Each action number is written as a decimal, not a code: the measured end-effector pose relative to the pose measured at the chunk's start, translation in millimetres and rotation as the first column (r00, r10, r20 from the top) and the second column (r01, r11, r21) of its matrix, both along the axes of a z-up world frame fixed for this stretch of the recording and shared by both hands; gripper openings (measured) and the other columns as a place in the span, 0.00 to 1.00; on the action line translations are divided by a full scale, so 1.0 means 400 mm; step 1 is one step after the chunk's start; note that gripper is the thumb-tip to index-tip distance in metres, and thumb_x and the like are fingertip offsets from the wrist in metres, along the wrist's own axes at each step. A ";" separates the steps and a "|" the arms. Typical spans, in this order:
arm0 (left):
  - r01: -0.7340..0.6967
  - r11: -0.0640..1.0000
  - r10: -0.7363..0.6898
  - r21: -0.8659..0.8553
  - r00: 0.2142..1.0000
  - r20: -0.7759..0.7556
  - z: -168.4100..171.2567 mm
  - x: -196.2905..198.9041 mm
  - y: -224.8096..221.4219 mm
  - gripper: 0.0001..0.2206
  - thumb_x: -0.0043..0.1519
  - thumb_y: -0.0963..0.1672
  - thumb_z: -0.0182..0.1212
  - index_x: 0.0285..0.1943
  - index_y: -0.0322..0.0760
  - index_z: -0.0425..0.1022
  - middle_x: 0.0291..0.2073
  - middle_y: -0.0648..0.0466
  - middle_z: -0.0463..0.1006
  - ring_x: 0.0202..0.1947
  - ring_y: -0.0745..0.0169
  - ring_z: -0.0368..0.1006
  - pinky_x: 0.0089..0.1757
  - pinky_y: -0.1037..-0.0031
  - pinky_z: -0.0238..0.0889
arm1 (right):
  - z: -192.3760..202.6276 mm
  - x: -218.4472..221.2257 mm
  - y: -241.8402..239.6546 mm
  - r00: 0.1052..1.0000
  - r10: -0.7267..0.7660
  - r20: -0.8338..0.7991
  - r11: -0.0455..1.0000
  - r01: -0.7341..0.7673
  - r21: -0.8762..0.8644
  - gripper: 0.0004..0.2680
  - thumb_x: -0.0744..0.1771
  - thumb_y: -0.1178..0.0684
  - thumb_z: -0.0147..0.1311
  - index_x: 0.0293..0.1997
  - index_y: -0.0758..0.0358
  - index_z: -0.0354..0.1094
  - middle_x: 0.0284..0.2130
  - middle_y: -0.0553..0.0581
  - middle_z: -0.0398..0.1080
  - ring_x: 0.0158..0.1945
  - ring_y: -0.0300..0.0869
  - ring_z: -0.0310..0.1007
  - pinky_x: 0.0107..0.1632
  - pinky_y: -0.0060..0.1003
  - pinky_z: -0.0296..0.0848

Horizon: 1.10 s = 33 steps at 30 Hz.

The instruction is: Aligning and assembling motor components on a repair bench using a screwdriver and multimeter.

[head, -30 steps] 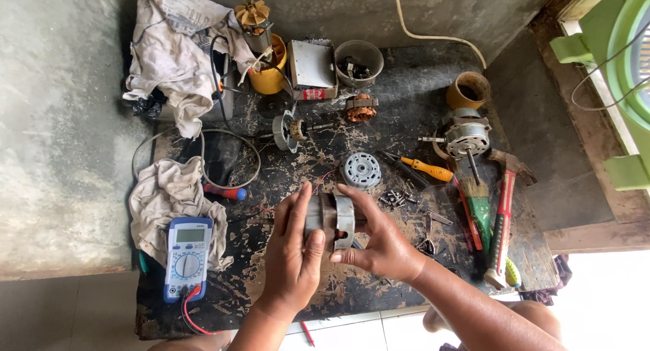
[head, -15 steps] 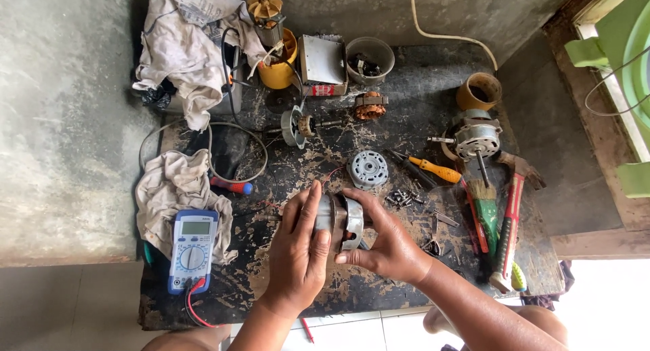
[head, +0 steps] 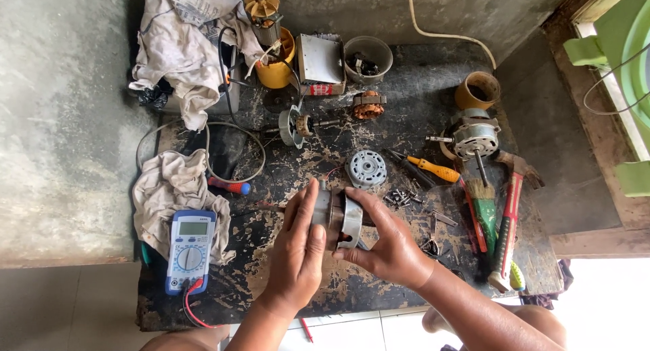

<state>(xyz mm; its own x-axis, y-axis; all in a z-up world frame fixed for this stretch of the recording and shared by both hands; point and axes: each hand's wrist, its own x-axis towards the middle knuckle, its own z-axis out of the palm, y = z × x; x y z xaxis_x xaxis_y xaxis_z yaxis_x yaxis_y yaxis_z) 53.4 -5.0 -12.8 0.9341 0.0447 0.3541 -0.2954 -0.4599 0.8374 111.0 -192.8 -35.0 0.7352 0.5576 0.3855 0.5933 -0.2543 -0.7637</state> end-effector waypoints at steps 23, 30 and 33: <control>-0.073 0.953 0.026 0.294 0.987 0.160 0.009 0.002 -0.035 0.35 0.67 0.61 0.35 0.74 0.35 0.54 0.73 0.32 0.51 0.65 0.29 0.67 0.41 0.59 0.80 | -0.029 -0.037 0.049 0.979 -0.134 -0.155 0.956 0.168 0.238 0.33 0.63 0.41 0.62 0.67 0.67 0.43 0.58 0.71 0.58 0.62 0.55 0.63 0.65 0.50 0.70; -0.188 0.977 0.177 0.097 0.978 0.106 -0.039 -0.017 -0.033 0.32 0.46 0.44 0.71 0.59 0.34 0.59 0.54 0.41 0.68 0.52 0.40 0.71 0.48 0.59 0.70 | -0.188 -0.024 0.043 0.972 -0.212 0.098 0.972 0.220 -0.078 0.30 0.59 0.56 0.62 0.66 0.65 0.50 0.55 0.71 0.65 0.52 0.61 0.73 0.50 0.52 0.76; -0.246 0.960 0.241 0.130 0.969 0.057 -0.071 -0.034 -0.022 0.36 0.44 0.43 0.71 0.63 0.37 0.60 0.56 0.43 0.71 0.53 0.40 0.71 0.49 0.57 0.68 | -0.238 -0.020 0.053 0.942 -0.169 0.289 0.954 0.230 -0.191 0.31 0.59 0.60 0.61 0.67 0.68 0.47 0.58 0.73 0.58 0.54 0.65 0.69 0.46 0.56 0.77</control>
